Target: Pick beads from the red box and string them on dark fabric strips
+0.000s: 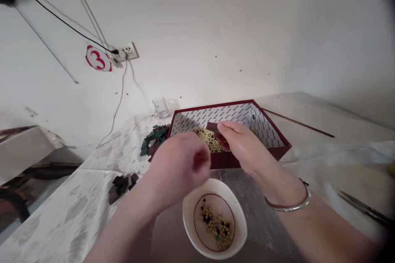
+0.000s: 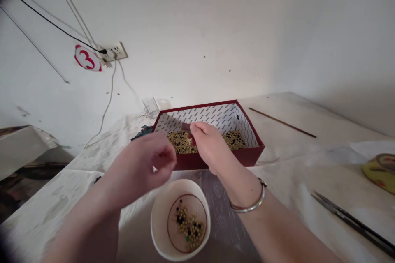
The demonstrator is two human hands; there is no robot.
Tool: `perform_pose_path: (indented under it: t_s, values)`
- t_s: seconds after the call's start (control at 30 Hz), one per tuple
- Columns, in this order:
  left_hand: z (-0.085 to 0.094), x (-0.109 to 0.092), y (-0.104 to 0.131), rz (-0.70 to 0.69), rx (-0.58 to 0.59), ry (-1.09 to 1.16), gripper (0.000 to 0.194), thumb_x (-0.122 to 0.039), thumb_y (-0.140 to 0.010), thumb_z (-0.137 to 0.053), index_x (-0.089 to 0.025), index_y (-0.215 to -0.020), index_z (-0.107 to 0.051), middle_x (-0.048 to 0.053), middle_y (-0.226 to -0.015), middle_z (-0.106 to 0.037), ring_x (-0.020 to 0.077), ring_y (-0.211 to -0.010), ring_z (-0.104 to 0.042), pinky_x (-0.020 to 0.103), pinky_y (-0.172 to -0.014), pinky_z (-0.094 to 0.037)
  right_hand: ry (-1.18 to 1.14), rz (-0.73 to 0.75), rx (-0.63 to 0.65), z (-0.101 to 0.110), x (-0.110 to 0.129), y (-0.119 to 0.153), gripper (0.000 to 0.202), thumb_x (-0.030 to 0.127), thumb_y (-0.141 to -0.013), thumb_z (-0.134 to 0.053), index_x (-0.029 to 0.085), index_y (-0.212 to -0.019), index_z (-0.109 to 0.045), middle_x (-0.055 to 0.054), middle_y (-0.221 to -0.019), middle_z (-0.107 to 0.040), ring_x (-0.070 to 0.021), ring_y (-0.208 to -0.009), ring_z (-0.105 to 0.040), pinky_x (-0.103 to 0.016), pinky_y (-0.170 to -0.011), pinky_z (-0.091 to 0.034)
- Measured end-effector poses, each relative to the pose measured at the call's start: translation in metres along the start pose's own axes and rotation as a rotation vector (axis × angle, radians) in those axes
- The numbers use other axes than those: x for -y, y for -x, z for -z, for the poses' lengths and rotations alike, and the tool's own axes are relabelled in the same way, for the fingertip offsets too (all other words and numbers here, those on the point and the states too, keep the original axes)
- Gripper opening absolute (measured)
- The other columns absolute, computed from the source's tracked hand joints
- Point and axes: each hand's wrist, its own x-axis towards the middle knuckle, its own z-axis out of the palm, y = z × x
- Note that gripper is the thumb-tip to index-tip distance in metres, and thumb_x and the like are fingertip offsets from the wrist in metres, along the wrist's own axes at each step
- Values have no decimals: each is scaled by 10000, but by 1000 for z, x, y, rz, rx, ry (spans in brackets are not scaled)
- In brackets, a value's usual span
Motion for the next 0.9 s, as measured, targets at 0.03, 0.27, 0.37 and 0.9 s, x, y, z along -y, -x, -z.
perform_pose_path:
  t_s: [0.03,0.27,0.37,0.9]
  values:
    - [0,-4,3,-62,116,0,116,-106,-625,-590,-222,-617,-588,-37,-654,-593,104,-601,-534,231,-549,-421,-12,1,-1,1,-1,-1,252,406,-818,-444,193,-715,-530,-19,-698,-551,-135,-617,-475,-272,-545,-338]
    - [-16,11,-7,-57,228,-23,134,-160,-710,-548,-240,-668,-646,-19,-656,-631,128,-595,-564,239,-537,-407,-29,-5,9,1,-4,-5,259,397,-813,-450,186,-672,-506,-17,-674,-542,-121,-587,-452,-264,-520,-327]
    - [-30,36,-20,149,114,-58,166,-245,-797,-481,-230,-752,-641,-1,-743,-651,133,-654,-572,234,-546,-386,-17,-13,9,0,-4,-7,262,382,-813,-446,184,-651,-501,-8,-646,-527,-114,-569,-439,-259,-513,-330]
    - [-62,81,-75,251,901,-385,244,-332,-837,-551,-137,-977,-596,57,-981,-617,164,-887,-586,356,-789,-486,-50,-110,32,-2,-2,-8,214,317,-816,-444,180,-669,-514,-4,-656,-514,-96,-547,-453,-216,-449,-343]
